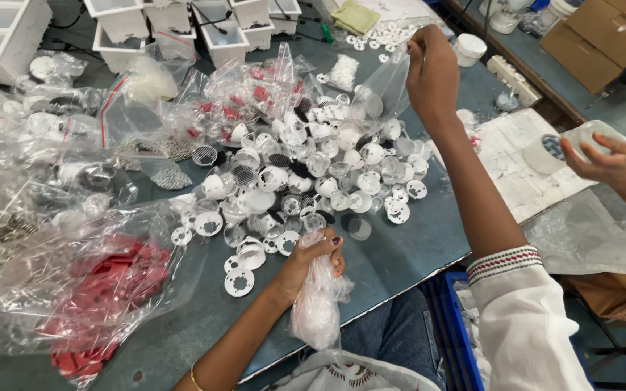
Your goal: The person picks small white plastic lamp components one at a time from a pile on the workbench and places them into a small clear plastic bag. They open and close the bag, add more parts, and set filled bags aside on the table.
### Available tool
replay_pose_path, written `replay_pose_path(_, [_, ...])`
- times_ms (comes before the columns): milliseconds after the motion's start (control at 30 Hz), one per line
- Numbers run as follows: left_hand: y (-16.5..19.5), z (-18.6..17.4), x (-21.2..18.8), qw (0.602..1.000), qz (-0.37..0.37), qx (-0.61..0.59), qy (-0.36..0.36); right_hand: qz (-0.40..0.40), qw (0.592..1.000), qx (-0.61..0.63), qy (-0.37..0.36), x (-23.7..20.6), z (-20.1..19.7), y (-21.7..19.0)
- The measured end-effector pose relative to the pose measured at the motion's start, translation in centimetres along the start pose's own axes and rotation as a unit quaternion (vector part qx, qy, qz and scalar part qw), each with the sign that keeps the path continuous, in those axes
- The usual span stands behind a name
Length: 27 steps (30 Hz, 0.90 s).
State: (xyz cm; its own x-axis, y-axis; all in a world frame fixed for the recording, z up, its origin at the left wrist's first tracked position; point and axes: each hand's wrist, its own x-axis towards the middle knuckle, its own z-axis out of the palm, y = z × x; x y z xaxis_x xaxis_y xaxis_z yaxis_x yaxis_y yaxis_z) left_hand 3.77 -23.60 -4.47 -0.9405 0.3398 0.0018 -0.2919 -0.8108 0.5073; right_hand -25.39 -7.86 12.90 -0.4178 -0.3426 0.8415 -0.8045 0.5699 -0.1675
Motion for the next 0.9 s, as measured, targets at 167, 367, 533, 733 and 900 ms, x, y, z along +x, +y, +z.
replay_pose_path(167, [-0.1,-0.5,1.3,1.0,-0.007,-0.005,0.007,-0.034,0.997,-0.053,-0.042,0.8,-1.1,0.9])
replay_pose_path(367, [-1.1,-0.7,1.8,1.0,-0.009,0.002,0.009,-0.05,0.997,-0.052,-0.013,0.2,-4.2,2.3])
replay_pose_path(533, [-1.7,0.0,1.9,1.0,-0.004,0.016,0.004,-0.013,0.999,-0.002,0.045,-1.3,-6.5,4.3])
replay_pose_path(733, [-1.7,0.7,2.3,1.0,-0.009,0.023,-0.007,0.286,0.921,0.257,0.051,-5.2,-10.4,6.2])
replay_pose_path(900, [-2.1,2.1,2.6,0.998,-0.034,0.046,0.024,0.435,0.785,0.441,0.008,-10.5,-14.1,4.8])
